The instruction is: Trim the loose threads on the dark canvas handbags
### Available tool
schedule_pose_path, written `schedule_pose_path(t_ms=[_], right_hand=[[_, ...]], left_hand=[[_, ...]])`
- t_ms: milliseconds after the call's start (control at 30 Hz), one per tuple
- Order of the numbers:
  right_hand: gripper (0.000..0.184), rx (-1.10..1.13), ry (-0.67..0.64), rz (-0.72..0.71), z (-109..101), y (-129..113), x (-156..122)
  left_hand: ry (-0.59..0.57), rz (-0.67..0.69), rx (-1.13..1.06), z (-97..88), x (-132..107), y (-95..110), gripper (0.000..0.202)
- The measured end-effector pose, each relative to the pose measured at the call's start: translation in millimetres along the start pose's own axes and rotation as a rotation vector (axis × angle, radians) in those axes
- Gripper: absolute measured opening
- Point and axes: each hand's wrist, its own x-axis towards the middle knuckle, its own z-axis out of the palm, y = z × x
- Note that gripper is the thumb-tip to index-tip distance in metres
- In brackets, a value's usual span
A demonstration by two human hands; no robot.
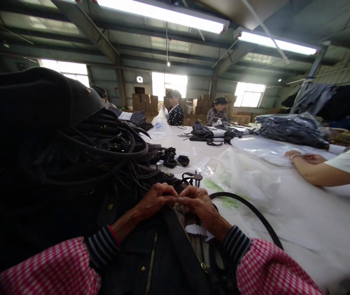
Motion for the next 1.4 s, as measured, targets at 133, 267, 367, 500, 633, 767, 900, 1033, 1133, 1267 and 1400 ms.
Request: schedule_pose_path(t_ms=[133, 267, 367, 500, 633, 767, 900, 1033, 1133, 1267, 1400], right_hand=[[0.027, 0.036, 0.027, -0.009, 1, -2, -1], [0.026, 0.047, 0.044, -0.025, 1, -3, -2], [0.027, 0.043, 0.062, -0.043, 2, -3, -2], [0.028, 0.063, 0.046, -0.027, 3, -3, 0], [0.027, 0.074, 0.024, -0.018, 4, -1, -1], [0.027, 0.077, 0.031, -0.036, 6, 1, -1], [0.028, 0.033, 0.0, -0.042, -1, -7, 1], [0.021, -0.23, 0.15, -0.17, -36, -27, -8], [0.018, -0.568, 0.123, -0.266, -68, -35, -29], [0.034, -0.946, -0.042, -0.206, -75, -29, -60], [0.05, -1.029, -0.104, -0.211, -57, -19, -69]], left_hand=[[0.024, -0.031, -0.031, 2.3, 0, 1, 0.024], [0.051, -0.045, -0.096, 2.3, 0, 2, 0.025], [-0.001, -0.037, -0.123, -0.1, -1, 4, 0.022], [-0.017, -0.055, -0.093, -2.1, -1, 6, 0.02], [0.022, -0.047, -0.012, -0.7, -2, 4, 0.019], [0.033, -0.049, 0.034, 3.0, -3, 0, 0.016], [0.059, -0.037, 0.171, 1.4, -3, 7, 0.017], [-0.039, 0.142, 0.558, -3.5, -6, 37, 0.02], [-0.281, 0.312, 0.851, 4.5, -20, 60, 0.039], [-0.5, 0.441, 0.953, 25.5, -46, 67, 0.046], [-0.566, 0.404, 1.038, 23.3, -61, 70, 0.035]])
